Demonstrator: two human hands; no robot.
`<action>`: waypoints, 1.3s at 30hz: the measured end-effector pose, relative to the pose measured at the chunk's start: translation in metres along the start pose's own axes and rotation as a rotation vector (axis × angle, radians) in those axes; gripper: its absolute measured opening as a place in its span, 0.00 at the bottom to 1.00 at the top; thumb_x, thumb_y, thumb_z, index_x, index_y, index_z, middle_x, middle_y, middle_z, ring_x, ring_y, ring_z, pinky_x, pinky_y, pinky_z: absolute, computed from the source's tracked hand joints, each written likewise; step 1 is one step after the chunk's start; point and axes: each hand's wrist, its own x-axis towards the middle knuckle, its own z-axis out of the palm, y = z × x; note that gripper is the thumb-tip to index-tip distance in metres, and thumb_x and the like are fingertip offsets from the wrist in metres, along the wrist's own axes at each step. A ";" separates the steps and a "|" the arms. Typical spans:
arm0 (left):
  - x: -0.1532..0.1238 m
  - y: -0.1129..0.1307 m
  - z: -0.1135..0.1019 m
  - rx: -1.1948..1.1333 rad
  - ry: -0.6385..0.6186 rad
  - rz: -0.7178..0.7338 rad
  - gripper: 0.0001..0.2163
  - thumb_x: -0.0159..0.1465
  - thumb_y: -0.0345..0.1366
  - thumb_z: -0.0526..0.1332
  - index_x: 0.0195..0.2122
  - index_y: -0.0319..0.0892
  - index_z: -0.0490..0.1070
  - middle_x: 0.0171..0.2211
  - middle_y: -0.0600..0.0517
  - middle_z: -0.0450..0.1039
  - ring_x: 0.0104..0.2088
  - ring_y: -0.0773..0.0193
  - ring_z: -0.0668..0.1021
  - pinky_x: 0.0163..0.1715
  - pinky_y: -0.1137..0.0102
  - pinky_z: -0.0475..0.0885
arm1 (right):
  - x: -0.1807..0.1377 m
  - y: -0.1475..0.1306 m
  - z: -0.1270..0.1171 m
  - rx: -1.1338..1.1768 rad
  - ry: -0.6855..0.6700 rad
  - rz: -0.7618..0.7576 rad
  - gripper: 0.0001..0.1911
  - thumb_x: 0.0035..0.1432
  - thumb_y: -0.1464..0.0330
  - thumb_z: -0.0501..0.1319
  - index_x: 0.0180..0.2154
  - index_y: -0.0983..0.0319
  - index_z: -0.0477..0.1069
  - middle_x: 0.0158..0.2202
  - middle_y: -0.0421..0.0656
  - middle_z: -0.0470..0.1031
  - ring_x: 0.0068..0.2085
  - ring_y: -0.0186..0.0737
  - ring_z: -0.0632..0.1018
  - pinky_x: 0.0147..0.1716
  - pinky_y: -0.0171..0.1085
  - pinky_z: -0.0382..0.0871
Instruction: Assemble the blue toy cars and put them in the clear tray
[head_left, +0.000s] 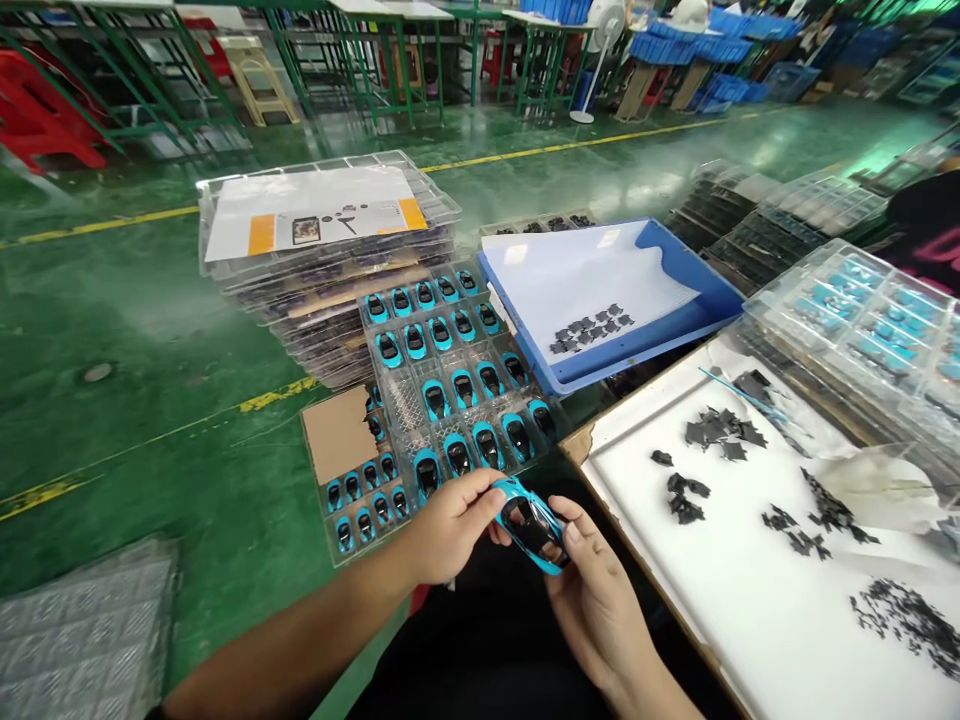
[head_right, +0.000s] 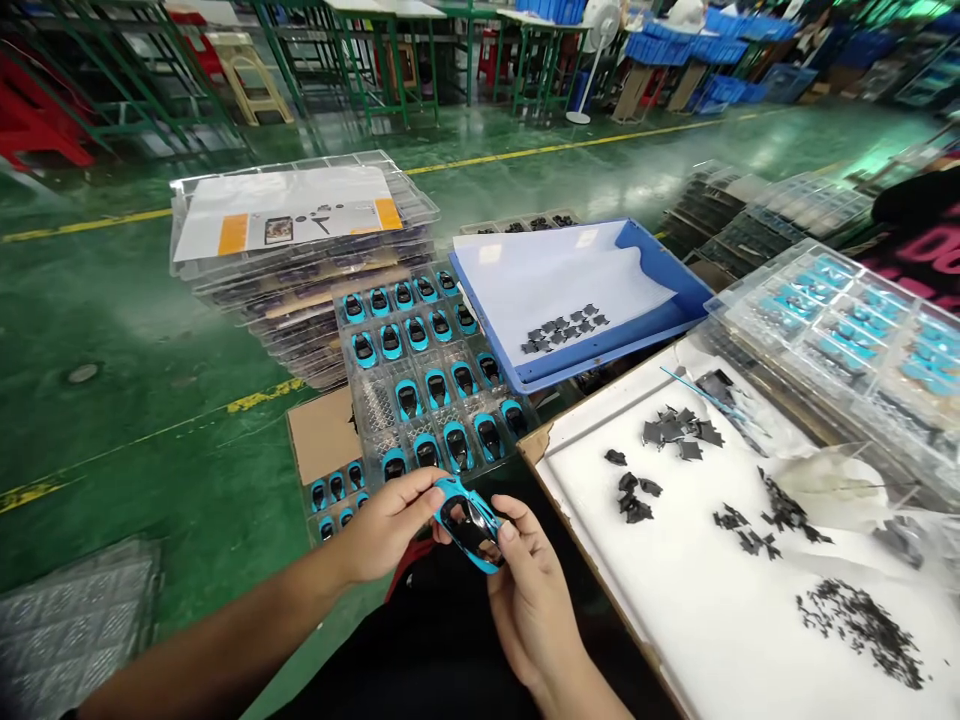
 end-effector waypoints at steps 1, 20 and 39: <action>-0.002 -0.001 -0.001 -0.005 0.004 -0.001 0.16 0.70 0.48 0.54 0.42 0.39 0.70 0.33 0.51 0.73 0.32 0.65 0.78 0.36 0.69 0.73 | -0.001 0.001 0.001 -0.014 -0.007 -0.002 0.16 0.55 0.62 0.71 0.45 0.57 0.76 0.42 0.44 0.82 0.41 0.41 0.81 0.48 0.40 0.71; 0.025 -0.014 -0.120 0.156 0.140 -0.141 0.24 0.60 0.60 0.60 0.36 0.40 0.69 0.34 0.49 0.76 0.28 0.64 0.76 0.29 0.69 0.70 | 0.040 0.019 0.001 -0.264 -0.033 0.109 0.21 0.56 0.56 0.69 0.49 0.57 0.76 0.53 0.48 0.77 0.55 0.48 0.74 0.63 0.49 0.58; 0.109 -0.041 -0.257 0.819 0.198 -0.452 0.15 0.68 0.46 0.59 0.42 0.37 0.72 0.37 0.51 0.74 0.34 0.65 0.76 0.35 0.67 0.75 | 0.000 0.002 -0.089 -0.407 0.320 0.035 0.26 0.49 0.54 0.73 0.46 0.61 0.78 0.40 0.48 0.82 0.44 0.48 0.79 0.48 0.44 0.75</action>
